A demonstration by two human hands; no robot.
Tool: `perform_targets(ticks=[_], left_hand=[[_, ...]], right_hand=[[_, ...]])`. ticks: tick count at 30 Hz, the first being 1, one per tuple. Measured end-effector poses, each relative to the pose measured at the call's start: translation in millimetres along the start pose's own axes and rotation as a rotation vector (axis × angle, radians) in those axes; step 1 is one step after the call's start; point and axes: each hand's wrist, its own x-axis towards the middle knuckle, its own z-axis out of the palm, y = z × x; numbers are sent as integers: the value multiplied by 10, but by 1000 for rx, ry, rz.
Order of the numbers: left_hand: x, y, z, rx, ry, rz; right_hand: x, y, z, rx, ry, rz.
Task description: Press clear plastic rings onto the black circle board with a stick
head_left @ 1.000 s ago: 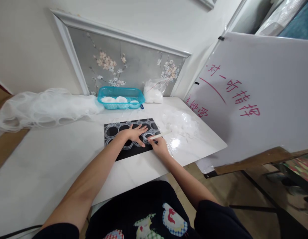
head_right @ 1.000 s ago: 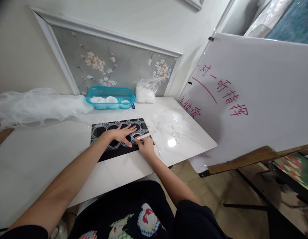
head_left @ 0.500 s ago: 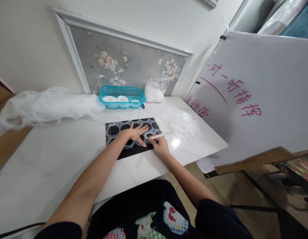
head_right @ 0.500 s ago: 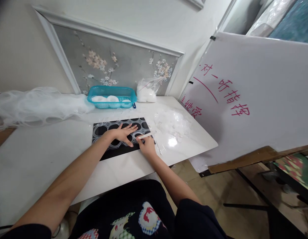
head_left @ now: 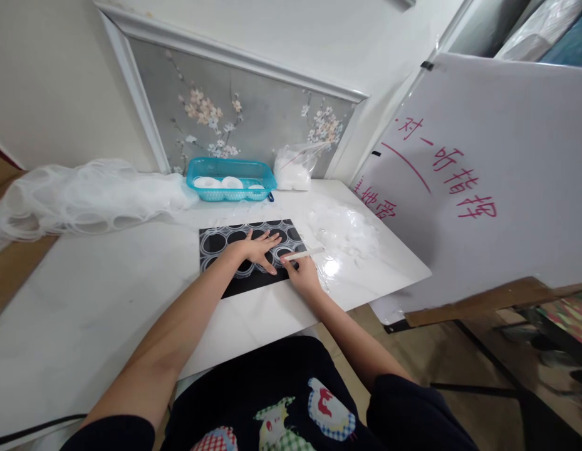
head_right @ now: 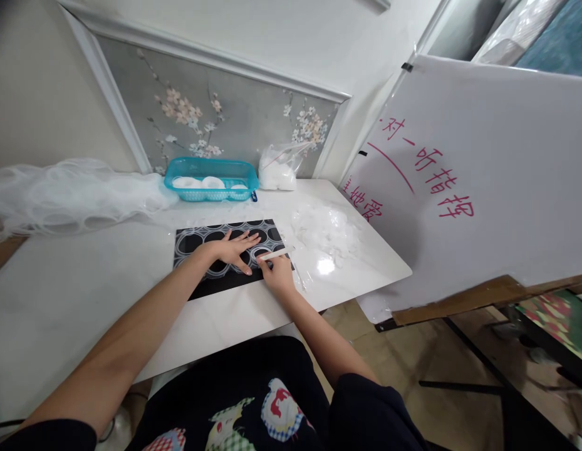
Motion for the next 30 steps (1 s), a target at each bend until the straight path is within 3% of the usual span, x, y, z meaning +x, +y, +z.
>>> perform_targets(ticks=[7,11,13,15,18,20,25,27,30], left_hand=[[69,-84,77,-33,47,35],[78,-89,93,-46,50,44],[76,-76,100,-54,44,36],[63,-64,116,-58,45,23],[1,-75,142,-69,124,19],[-78,-107,140,-77,186,-3],[-347,-241,143,-94,206,-36],[-426,-290,192,-102,184,-30],[-467,-342,288,-111,173,-35]], right_hand=[[-159,-108,34,-393,-95,-222],[66,-133,-99,-461,-168,-308],[365,-114,-294,-402,-41,-180],[676,-86,-519,-351,207,40],[883,-79,-648,-309,345,138],[759,-116,-482,-247,316,115],[77,-279,195,-53,27,-60],[-58,-318,286,29,-19,-58],[-67,-309,255,169,-57,-8]])
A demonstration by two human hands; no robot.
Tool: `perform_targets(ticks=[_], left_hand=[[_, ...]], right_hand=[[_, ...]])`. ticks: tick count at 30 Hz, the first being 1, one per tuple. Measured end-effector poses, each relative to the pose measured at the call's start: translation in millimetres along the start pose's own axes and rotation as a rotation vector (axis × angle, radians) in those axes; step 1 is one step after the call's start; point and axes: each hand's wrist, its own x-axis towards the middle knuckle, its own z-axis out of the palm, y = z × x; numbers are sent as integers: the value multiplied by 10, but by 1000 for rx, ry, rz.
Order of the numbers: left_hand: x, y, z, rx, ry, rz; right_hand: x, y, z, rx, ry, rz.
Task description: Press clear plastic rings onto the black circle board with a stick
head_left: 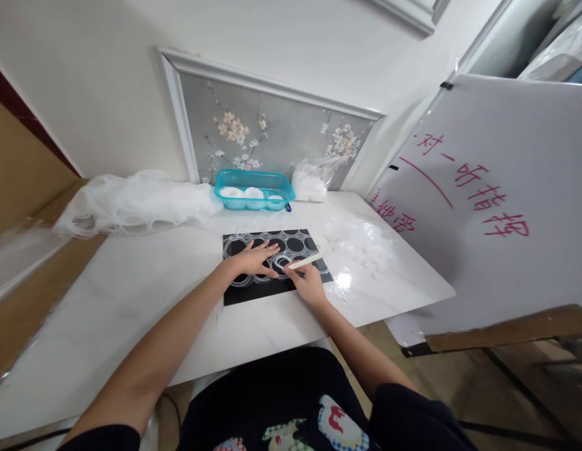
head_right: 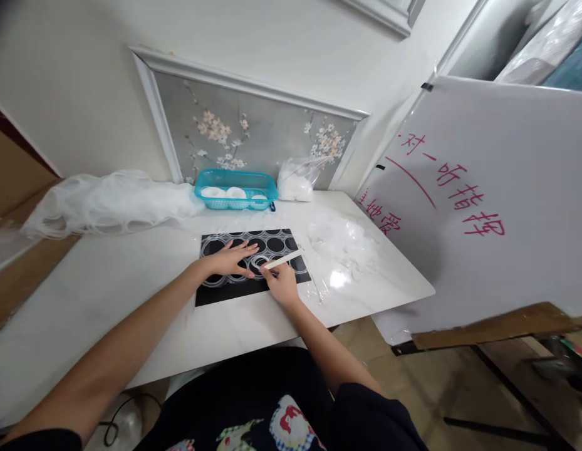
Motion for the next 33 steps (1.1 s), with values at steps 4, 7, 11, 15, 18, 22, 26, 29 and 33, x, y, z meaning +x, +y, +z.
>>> perform_targets(ticks=[4,7,11,15,18,22,26,29,33], left_hand=[[40,-34,69,9,-14,-6],[71,-36,76,28,-31,-15],[70,-38,73,27,-33,-6],[69,-44,71,32,-40,-2],[73,-38,62,41,-48,-9],[66,-16,50,37,-53,-12],[45,13,35,38,-57,-18],[32,29,22,36,-62,-23],[28,35,14,37,-68,-26]], right_hand=[[46,37,-46,89,-30,-2],[37,34,-15,67,-34,-13],[31,-12,3,12,-60,-60],[33,-40,-15,35,-46,-18],[27,-33,-17,68,-38,12],[24,-28,-8,54,-46,18],[27,-48,-4,30,-54,7],[26,-58,-2,-9,-64,-6],[24,-53,-2,-12,-58,-1]])
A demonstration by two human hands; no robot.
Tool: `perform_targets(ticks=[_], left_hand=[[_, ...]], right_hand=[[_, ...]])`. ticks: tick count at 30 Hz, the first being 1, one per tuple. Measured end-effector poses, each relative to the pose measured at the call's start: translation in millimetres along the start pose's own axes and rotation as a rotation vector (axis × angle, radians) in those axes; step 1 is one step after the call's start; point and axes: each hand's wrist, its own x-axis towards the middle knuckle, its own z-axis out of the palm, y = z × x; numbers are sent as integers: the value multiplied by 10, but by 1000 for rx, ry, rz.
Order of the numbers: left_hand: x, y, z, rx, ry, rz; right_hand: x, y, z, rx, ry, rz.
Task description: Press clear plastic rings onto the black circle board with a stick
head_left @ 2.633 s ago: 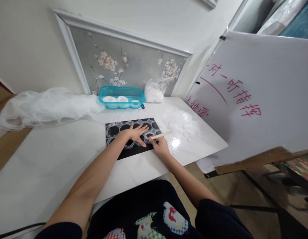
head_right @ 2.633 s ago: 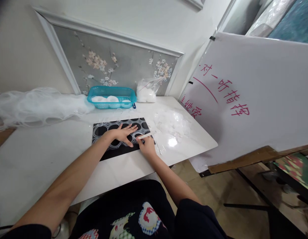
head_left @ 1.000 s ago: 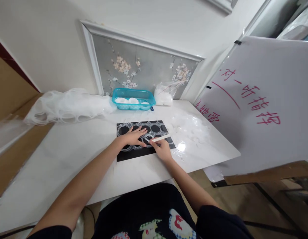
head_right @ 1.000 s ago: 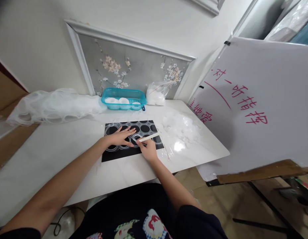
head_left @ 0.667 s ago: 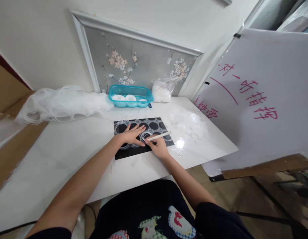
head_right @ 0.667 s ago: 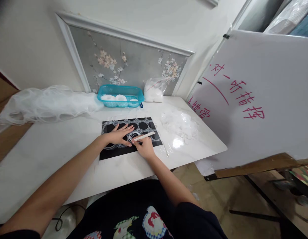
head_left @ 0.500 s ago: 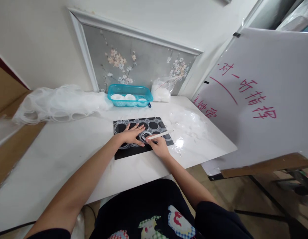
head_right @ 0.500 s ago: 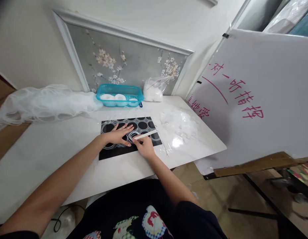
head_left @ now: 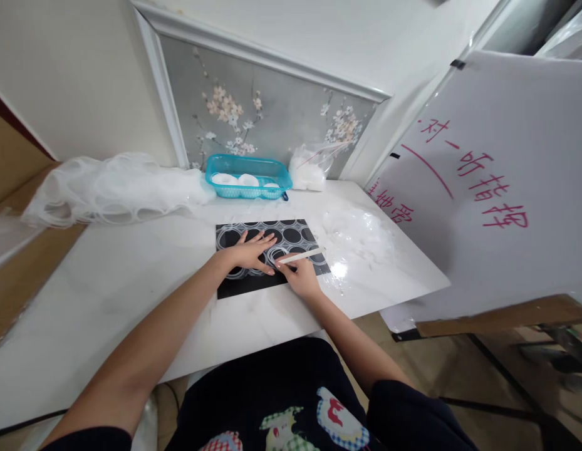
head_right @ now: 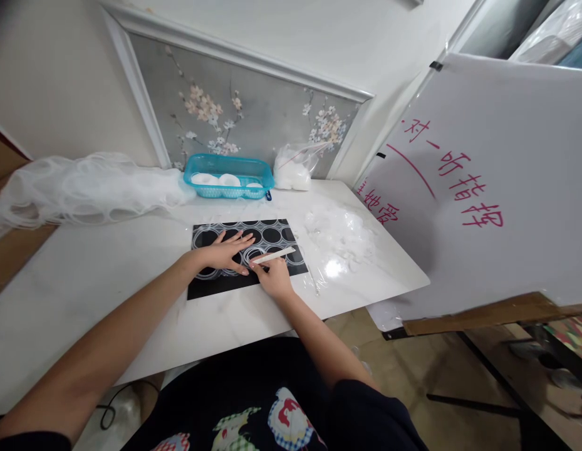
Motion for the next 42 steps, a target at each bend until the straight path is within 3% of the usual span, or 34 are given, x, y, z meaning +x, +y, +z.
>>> perform_targets(ticks=[12,21,27,30,32,35,38,40,42], left_hand=[[1,-6,5,-14,13,11],[-2,48,-17,-22,12,-15],[48,4,46,1,40,-24],[46,-18,83,10,41,-13],[38,-33,107,-3,43,-18],[26,-60,126,-40,67,-2],[1,-106,90,-68,89,21],[-39,-165,34,-126,102,44],[-106,-247,-15,-198,136,63]], right_hand=[[5,31,4,-97,-8,-110],[-14,129,119,-433,17,-275],[-6,84,122,-584,-110,-387],[187,16,69,-611,-145,-354],[465,-33,-72,-602,-77,-282],[960,-104,-451,-582,153,-139],[1189,-177,-710,-547,346,-29],[1078,-224,-617,-506,357,-25],[799,-248,-322,-446,260,-92]])
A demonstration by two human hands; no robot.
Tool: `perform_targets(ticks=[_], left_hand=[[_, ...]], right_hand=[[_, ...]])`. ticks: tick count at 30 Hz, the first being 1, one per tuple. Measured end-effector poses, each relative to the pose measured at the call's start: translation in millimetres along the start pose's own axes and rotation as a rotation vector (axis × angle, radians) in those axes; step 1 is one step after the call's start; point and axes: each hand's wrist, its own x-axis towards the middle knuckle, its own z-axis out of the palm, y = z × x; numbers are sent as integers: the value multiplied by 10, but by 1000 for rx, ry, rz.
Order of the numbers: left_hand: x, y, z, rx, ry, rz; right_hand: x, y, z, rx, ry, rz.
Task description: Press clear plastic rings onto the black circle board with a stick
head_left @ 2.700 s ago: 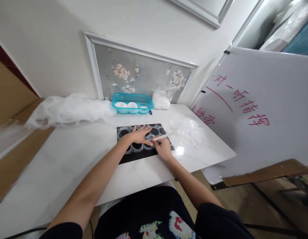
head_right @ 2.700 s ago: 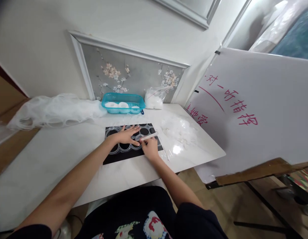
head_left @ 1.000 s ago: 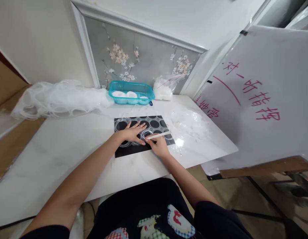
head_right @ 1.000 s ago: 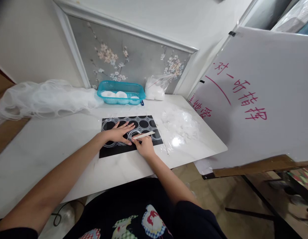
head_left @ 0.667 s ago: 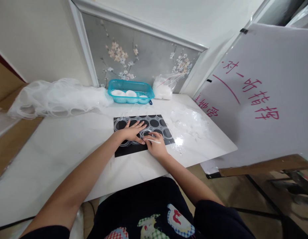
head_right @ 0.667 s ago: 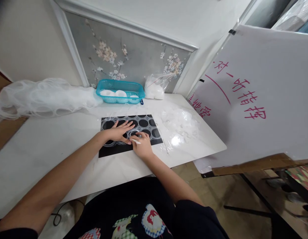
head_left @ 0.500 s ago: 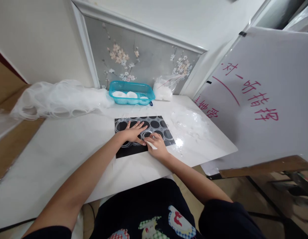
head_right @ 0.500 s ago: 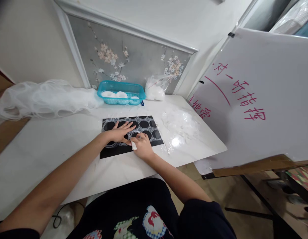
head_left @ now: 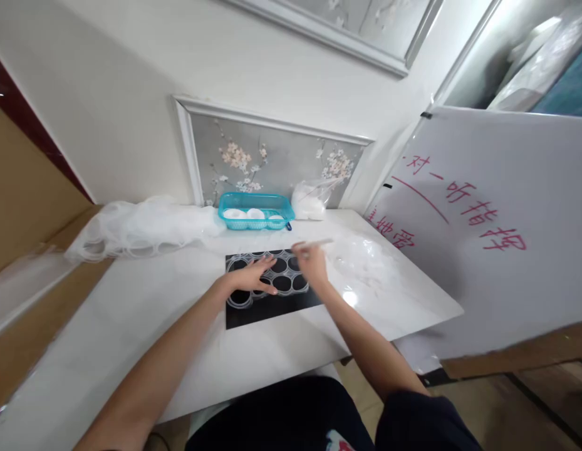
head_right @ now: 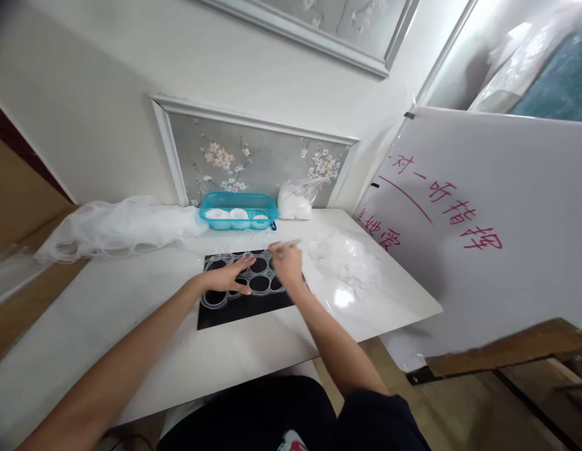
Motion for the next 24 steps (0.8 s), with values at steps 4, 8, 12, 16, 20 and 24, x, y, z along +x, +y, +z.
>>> perform_targets(ticks=[4,8,12,16,20,24], left_hand=[[-195,-134,-23,-56,26,-5],[-348,-170,51,-150,63,18],[-396,-153,47,-359,202,34],[-400,-141,74,-210,98,-34],[-398,-124,126,4,-16,-5],[-418,-124,112,38,-60,-12]], right_hand=[[-716,-273,415,310,-219,-111],[-889,-295,514,568,-223,-31],[-798,-213,397,643,-96,96],[-807,-218,357,654,-74,118],[-857,-282,434,615,-282,-15],[-863,-305,473,547,-366,-42]])
